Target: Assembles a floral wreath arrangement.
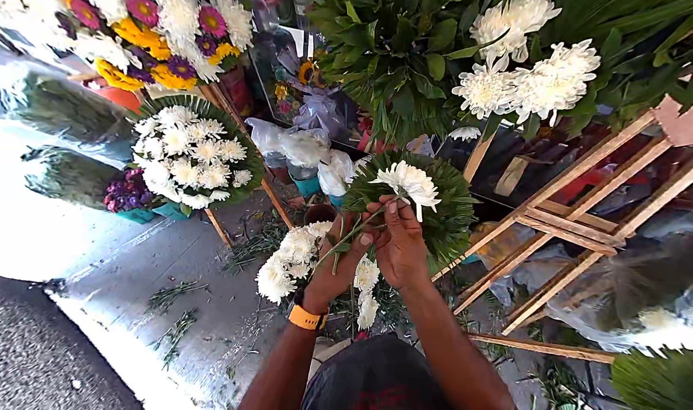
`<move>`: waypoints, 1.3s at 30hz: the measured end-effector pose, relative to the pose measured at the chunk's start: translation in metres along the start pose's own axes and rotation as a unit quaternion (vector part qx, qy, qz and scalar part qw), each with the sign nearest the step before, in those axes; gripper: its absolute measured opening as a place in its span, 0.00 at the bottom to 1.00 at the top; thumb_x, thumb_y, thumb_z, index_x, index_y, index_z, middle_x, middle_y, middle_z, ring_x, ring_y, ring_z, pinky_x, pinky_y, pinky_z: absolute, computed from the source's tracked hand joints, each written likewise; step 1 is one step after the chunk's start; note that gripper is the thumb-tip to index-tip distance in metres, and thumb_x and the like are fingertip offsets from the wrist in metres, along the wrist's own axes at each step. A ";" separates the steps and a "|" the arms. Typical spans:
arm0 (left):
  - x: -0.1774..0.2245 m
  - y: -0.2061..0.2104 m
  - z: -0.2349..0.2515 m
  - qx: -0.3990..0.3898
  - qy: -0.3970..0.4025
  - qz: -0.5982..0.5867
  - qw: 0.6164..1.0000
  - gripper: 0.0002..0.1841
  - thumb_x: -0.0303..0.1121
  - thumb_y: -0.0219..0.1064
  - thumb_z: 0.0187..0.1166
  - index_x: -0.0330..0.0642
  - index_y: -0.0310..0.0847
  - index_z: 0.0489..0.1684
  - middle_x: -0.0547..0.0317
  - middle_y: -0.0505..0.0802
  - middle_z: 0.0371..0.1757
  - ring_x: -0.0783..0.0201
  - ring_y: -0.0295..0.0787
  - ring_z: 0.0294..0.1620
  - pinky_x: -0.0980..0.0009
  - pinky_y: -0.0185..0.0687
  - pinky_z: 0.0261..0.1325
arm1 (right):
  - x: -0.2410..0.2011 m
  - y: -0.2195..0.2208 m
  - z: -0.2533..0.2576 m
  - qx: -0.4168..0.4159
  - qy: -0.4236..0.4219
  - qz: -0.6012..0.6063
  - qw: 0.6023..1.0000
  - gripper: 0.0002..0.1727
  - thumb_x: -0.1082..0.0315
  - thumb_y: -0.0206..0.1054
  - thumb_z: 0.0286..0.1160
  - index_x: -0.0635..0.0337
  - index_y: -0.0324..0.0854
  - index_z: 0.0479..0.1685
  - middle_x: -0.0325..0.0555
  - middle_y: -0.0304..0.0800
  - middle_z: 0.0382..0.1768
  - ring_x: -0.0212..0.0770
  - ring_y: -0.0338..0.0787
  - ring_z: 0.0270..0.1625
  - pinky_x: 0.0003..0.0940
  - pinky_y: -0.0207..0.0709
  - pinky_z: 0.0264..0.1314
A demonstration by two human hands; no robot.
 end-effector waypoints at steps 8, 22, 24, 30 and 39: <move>-0.016 0.005 -0.011 -0.048 -0.077 0.008 0.996 0.29 0.62 0.52 0.87 0.45 0.85 0.52 0.72 0.88 0.31 0.78 0.73 0.19 0.80 0.73 0.22 | -0.015 -0.037 0.009 0.085 0.002 -0.003 0.996 0.12 0.70 0.48 0.93 0.64 0.77 0.54 0.51 0.92 0.43 0.42 0.94 0.44 0.38 0.90 0.53; 0.004 -0.014 -0.005 -0.015 -0.009 0.113 0.993 0.08 0.28 0.56 0.79 0.44 0.80 0.34 0.74 0.83 0.24 0.79 0.73 0.16 0.81 0.74 0.18 | -0.228 -0.087 0.019 0.178 -0.513 -0.225 0.809 0.12 0.67 0.65 0.85 0.53 0.78 0.63 0.38 0.91 0.54 0.41 0.93 0.57 0.48 0.88 0.66; 0.004 -0.015 -0.008 -0.005 -0.027 0.099 0.995 0.07 0.27 0.56 0.80 0.45 0.80 0.36 0.75 0.83 0.22 0.79 0.73 0.14 0.80 0.74 0.17 | -0.261 -0.094 0.027 0.235 -0.603 -0.284 0.707 0.12 0.74 0.69 0.77 0.62 0.79 0.57 0.38 0.92 0.48 0.35 0.93 0.53 0.41 0.89 0.63; 0.001 -0.008 -0.017 -0.004 -0.046 0.067 0.997 0.06 0.27 0.58 0.80 0.48 0.80 0.36 0.75 0.84 0.23 0.79 0.73 0.13 0.81 0.73 0.16 | -0.295 -0.096 0.086 0.307 -0.581 -0.492 0.572 0.07 0.73 0.73 0.66 0.72 0.88 0.35 0.56 0.93 0.32 0.43 0.94 0.40 0.42 0.86 0.49; -0.010 -0.019 -0.023 0.022 -0.061 0.042 0.997 0.07 0.26 0.57 0.80 0.47 0.81 0.37 0.75 0.84 0.22 0.78 0.74 0.13 0.81 0.74 0.16 | -0.304 -0.118 0.132 0.337 -0.439 -0.571 0.606 0.11 0.68 0.70 0.73 0.67 0.88 0.47 0.56 0.95 0.39 0.53 0.95 0.47 0.58 0.83 0.53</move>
Point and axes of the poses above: each hand's wrist, its own z-axis towards the middle knuckle, its own y-axis out of the palm, x = y × z, the point moved 7 cm from there along z, towards the middle knuckle
